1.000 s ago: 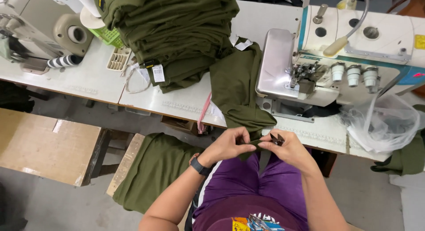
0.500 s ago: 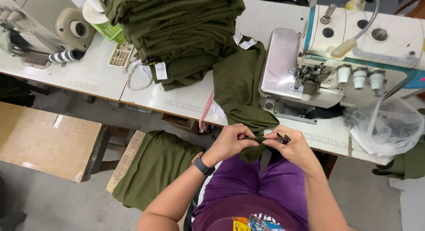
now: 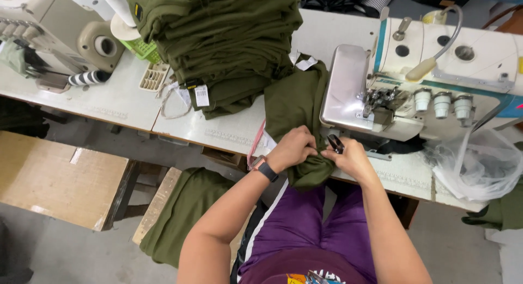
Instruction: Trimming excess threads from olive green garment parts using hand snips at a sewing workstation.
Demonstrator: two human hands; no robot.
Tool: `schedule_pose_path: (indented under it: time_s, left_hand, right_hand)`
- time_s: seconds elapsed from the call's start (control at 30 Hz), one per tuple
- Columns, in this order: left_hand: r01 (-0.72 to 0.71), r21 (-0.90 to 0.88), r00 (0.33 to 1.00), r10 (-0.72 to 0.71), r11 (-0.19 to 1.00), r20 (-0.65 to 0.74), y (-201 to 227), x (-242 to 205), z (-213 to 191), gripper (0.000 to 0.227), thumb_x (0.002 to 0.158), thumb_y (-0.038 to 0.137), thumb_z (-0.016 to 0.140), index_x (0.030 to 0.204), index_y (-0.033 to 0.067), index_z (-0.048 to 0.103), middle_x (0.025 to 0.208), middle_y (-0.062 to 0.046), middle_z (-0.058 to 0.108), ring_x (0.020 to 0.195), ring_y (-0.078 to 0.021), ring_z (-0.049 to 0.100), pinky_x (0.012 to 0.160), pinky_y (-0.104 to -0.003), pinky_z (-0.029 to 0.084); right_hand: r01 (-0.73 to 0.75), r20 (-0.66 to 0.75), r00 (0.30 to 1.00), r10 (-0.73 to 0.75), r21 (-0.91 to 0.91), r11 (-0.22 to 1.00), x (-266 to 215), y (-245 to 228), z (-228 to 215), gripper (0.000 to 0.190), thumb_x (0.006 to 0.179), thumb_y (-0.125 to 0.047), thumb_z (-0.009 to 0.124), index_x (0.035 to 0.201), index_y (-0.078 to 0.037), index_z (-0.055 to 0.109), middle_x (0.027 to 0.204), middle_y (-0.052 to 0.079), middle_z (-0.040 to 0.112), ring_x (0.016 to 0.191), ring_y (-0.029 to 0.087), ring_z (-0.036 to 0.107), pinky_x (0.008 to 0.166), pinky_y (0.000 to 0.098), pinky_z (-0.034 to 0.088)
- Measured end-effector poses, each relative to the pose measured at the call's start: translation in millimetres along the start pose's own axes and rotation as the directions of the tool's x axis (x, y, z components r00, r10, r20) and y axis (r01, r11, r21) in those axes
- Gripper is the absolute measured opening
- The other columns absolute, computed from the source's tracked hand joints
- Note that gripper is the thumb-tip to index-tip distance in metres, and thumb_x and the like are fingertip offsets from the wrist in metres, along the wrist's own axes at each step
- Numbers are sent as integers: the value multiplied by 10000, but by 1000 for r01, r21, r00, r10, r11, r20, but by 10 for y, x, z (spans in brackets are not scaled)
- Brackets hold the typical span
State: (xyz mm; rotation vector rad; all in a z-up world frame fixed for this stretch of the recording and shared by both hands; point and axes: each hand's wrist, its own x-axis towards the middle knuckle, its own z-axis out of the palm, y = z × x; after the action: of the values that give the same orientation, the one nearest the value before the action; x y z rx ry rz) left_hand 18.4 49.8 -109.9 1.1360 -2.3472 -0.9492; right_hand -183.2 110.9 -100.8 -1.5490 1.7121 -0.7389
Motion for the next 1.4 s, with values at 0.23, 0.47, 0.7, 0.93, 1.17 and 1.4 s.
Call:
schedule_pose_path:
  time_s: [0.23,0.47,0.7,0.93,1.17,1.4]
  left_hand:
    - [-71,28,996,73,997,-56,248,-214,-96,92,855,115,789,896,38,758,945,-121,522,837,-399,656,748,-435,581]
    - [-341,370,892,422,864,-164,516,-433,-141,191,964,11,646,778,24,605,929,-74,500,819,-230,551,773,-295,507]
    - [-381,378,820,498,844,-284,735,-540,-379,60,983,10,654,934,35,679,973,-79,612,847,-209,582,799,-288,517]
    - [-502,352,677,612,790,-409,802,-340,-402,43,957,-26,685,974,13,685,976,-94,631,837,-236,621,732,-273,581]
    - [-554,278,633,614,785,-472,809,-105,-381,33,941,-26,704,969,-9,707,967,-107,670,827,-263,653,712,-299,612]
    - [-553,225,615,576,802,-539,726,9,-228,77,866,-11,794,907,-4,729,915,-91,702,786,-243,682,675,-287,622]
  right_hand:
    - [157,-128,981,-147,71,985,-174,94,61,133,765,-155,906,849,-90,825,947,85,791,922,318,746,845,375,559]
    - [463,-310,849,-428,44,885,-289,-37,53,75,810,-129,866,862,-129,813,984,-1,804,867,246,760,711,331,590]
    - [596,-449,698,-558,-69,800,-407,-327,-99,58,839,-43,831,854,-83,792,907,32,797,735,265,748,625,318,591]
    - [589,-560,508,-654,-328,739,-445,-328,-122,74,860,20,819,869,-32,766,960,56,782,724,253,732,603,317,605]
    - [557,-605,395,-691,-440,704,-257,-96,-120,62,882,-20,808,845,-42,764,948,68,782,719,259,731,593,333,595]
    - [531,-630,439,-640,-393,751,-248,-131,-164,80,871,-16,817,830,-45,755,908,60,775,715,255,732,588,334,598]
